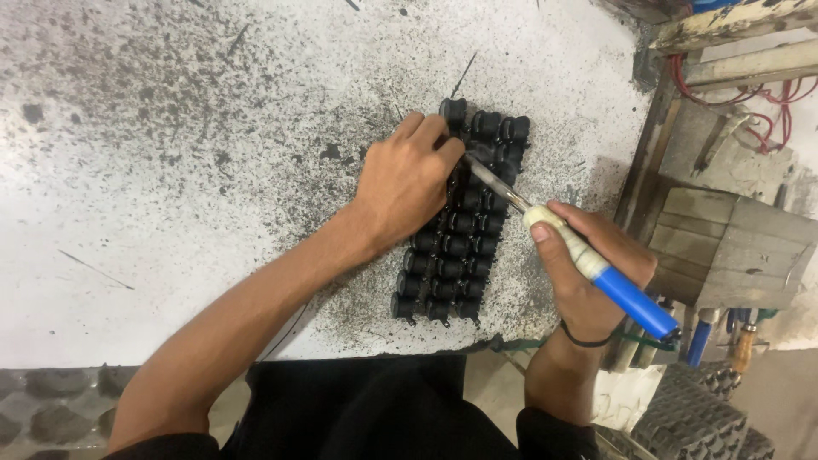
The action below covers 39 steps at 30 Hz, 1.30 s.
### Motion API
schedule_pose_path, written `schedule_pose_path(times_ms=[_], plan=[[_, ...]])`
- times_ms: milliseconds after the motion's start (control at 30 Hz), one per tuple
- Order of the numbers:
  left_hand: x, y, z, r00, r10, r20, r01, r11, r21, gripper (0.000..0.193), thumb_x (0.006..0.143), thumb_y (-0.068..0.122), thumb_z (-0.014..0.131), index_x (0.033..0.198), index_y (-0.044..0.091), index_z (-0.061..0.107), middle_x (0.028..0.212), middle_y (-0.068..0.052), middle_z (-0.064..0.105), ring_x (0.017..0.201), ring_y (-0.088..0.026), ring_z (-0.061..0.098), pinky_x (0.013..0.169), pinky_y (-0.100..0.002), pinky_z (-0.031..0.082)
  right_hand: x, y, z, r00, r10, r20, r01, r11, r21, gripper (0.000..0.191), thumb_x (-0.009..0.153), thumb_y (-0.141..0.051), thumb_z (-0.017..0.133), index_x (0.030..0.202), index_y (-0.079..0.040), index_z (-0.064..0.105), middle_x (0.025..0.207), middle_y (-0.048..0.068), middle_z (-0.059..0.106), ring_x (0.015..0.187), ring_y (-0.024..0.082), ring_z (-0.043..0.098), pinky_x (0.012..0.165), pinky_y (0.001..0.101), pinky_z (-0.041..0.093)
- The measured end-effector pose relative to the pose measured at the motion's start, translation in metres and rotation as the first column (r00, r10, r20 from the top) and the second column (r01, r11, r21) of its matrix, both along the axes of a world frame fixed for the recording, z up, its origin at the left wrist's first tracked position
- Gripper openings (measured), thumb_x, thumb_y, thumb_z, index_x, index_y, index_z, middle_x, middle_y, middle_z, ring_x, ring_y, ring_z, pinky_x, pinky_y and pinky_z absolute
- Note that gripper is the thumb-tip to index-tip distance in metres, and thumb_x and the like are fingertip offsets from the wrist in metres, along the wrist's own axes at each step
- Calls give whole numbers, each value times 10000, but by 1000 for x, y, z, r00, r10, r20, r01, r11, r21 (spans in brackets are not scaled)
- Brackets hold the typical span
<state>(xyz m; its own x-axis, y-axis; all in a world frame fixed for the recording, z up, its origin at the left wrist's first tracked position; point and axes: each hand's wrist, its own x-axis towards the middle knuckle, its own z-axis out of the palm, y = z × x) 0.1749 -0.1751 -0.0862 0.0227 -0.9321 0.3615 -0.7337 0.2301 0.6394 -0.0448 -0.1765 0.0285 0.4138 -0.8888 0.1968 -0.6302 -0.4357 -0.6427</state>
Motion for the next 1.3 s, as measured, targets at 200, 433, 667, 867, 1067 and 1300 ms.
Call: schedule_pose_path(times_ms=[200, 433, 667, 867, 1067, 1300], plan=[[18, 17, 53, 990, -67, -127, 89, 980, 179, 198, 832, -19, 687, 1024, 18, 715, 814, -158, 695, 591, -299, 668, 431, -400, 538, -14, 1, -5, 976, -115, 183, 104, 992, 69, 267, 1008, -128, 821, 1164, 74, 744, 1004, 186, 772, 868, 199, 758, 767, 233, 584], [46, -17, 97, 994, 49, -94, -70, 969, -235, 219, 879, -80, 655, 1077, -4, 708, 920, -112, 720, 803, -252, 689, 568, -363, 565, -10, -13, -35, 855, -233, 464, 159, 968, 192, 350, 993, -156, 781, 1176, 134, 708, 1014, 197, 738, 879, 246, 737, 809, 303, 614], [24, -31, 11, 998, 56, -16, -57, 995, -85, 246, 758, -37, 679, 961, 46, 790, 941, -104, 685, 862, -253, 666, 560, -365, 576, -3, -23, -26, 929, -211, 303, 161, 970, 184, 311, 970, -130, 762, 1168, 106, 716, 1052, 183, 738, 939, 229, 743, 836, 284, 601], [20, -38, 10, 999, 24, -41, -26, 997, -73, 219, 769, -27, 701, 945, 54, 802, 907, -102, 695, 836, -241, 650, 533, -355, 575, -1, -27, -28, 948, -175, 266, 139, 979, 152, 263, 977, -97, 778, 1154, 92, 732, 1033, 167, 745, 898, 181, 714, 814, 238, 551], [16, -38, 9, 1000, 3, -30, -6, 997, -76, 208, 822, -27, 691, 987, 34, 799, 901, -119, 704, 805, -226, 642, 513, -346, 567, -6, -28, -21, 985, -94, 146, 81, 992, 92, 244, 982, -83, 790, 1173, 60, 740, 982, 150, 753, 860, 151, 707, 762, 216, 527], [11, -39, 17, 999, 6, 35, -6, 1000, -2, 203, 794, -81, 678, 933, 18, 787, 885, -131, 721, 805, -240, 650, 466, -341, 560, -2, -35, -14, 992, 42, 117, -41, 999, -9, 249, 977, -79, 811, 1177, 46, 732, 1034, 167, 767, 837, 171, 754, 701, 224, 565]])
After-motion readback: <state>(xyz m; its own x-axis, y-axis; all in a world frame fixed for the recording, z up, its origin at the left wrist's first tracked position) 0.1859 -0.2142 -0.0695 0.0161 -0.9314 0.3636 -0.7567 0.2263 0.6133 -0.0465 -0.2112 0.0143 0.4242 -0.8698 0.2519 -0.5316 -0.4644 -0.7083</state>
